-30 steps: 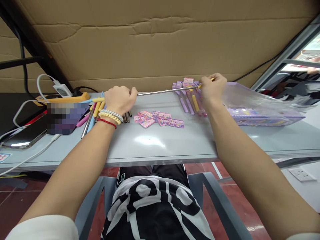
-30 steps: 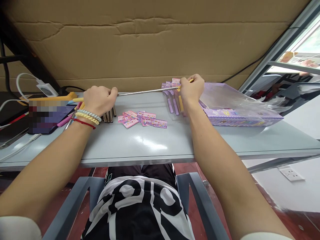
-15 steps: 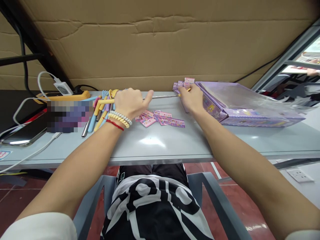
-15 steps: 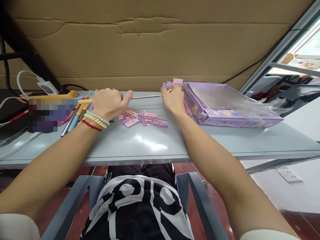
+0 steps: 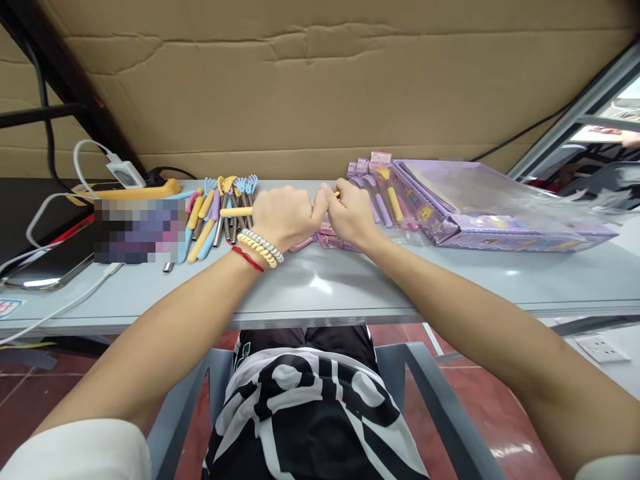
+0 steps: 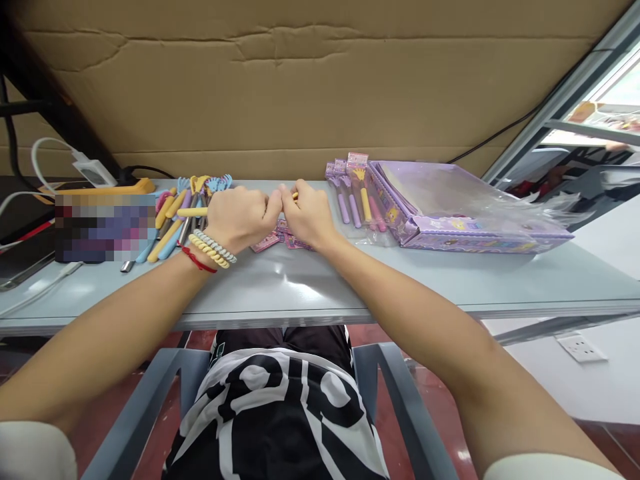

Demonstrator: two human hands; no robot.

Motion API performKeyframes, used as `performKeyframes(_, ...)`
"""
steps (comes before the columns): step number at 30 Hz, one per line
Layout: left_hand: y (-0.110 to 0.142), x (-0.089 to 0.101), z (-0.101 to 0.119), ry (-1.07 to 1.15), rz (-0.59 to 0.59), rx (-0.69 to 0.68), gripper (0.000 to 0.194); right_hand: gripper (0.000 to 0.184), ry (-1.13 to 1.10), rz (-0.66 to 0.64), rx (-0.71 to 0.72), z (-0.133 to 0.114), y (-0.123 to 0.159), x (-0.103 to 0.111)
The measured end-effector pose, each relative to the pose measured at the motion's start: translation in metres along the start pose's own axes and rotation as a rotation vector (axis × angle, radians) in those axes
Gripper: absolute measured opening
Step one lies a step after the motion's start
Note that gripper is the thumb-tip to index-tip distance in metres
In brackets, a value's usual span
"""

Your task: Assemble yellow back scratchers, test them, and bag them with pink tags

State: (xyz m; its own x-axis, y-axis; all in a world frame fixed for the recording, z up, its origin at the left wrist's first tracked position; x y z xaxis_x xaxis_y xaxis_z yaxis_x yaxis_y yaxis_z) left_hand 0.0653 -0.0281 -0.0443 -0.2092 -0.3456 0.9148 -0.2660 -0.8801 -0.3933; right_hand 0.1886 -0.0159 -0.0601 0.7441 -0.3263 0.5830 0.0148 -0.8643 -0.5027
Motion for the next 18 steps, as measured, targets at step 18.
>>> performKeyframes(18,-0.007,-0.008,-0.005,0.034,0.043,-0.124,0.076,0.066,-0.149,-0.052,0.279,0.019,-0.015,0.004)
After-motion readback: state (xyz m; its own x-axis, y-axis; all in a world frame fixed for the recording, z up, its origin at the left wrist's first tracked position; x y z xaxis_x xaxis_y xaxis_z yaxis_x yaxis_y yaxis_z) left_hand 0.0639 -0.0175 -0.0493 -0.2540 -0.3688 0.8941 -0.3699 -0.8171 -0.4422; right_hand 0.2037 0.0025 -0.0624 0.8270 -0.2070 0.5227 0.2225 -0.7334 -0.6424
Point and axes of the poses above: each hand's wrist, its own y-axis away from the middle knuckle, its own x-axis out of the back of the hand, z = x × y, the point moved 3 cm from there along -y, towards the middle knuckle, and after that the axes turned 5 degrees about -z, right-handed, at the moved point
